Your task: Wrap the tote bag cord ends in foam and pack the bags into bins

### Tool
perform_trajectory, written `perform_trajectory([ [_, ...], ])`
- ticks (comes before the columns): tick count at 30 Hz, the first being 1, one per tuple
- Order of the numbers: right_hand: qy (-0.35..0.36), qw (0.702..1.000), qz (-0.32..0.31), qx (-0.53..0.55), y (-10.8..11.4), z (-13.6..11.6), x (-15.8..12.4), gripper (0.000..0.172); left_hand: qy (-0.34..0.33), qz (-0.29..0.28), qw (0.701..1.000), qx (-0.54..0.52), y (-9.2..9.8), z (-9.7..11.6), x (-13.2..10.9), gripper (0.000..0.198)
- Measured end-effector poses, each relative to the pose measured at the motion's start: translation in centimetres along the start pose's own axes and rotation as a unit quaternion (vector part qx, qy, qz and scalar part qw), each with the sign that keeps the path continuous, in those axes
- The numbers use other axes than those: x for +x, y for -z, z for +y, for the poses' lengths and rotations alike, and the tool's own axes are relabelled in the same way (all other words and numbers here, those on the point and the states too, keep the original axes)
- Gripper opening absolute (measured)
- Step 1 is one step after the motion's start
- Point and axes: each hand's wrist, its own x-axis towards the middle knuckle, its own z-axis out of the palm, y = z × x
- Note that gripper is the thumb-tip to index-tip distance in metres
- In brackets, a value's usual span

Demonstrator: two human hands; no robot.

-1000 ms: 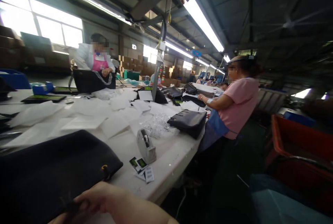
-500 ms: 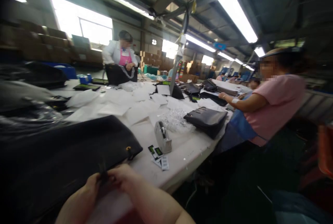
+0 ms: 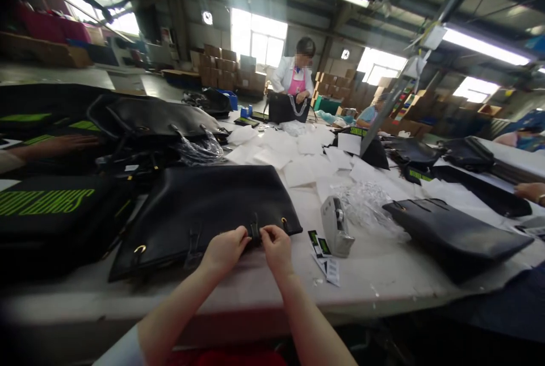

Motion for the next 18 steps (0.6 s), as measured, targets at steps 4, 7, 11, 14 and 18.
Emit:
perform_trajectory([
  [4,0.097,0.986,-0.031,-0.131,0.7,-1.9,3.5,0.022,-0.030,-0.002,0.998,-0.061,2.4,-0.7,2.3,0.009],
  [7,0.014,0.989,-0.128,-0.069,0.1,-2.1,5.7,0.023,-0.016,-0.015,0.980,-0.200,2.9,-2.0,4.7,0.017],
  [11,-0.114,0.974,-0.161,0.108,-1.5,-1.2,6.8,0.031,0.048,-0.035,0.948,-0.313,1.0,-4.0,6.9,0.022],
  [14,-0.150,0.961,-0.135,0.190,-2.1,-1.0,6.9,0.039,0.102,-0.056,0.906,-0.406,-1.0,-5.0,7.1,0.032],
  [18,-0.144,0.963,-0.102,0.202,-2.4,-1.9,7.4,0.042,0.126,-0.068,0.858,-0.493,-2.2,-5.8,6.9,0.040],
])
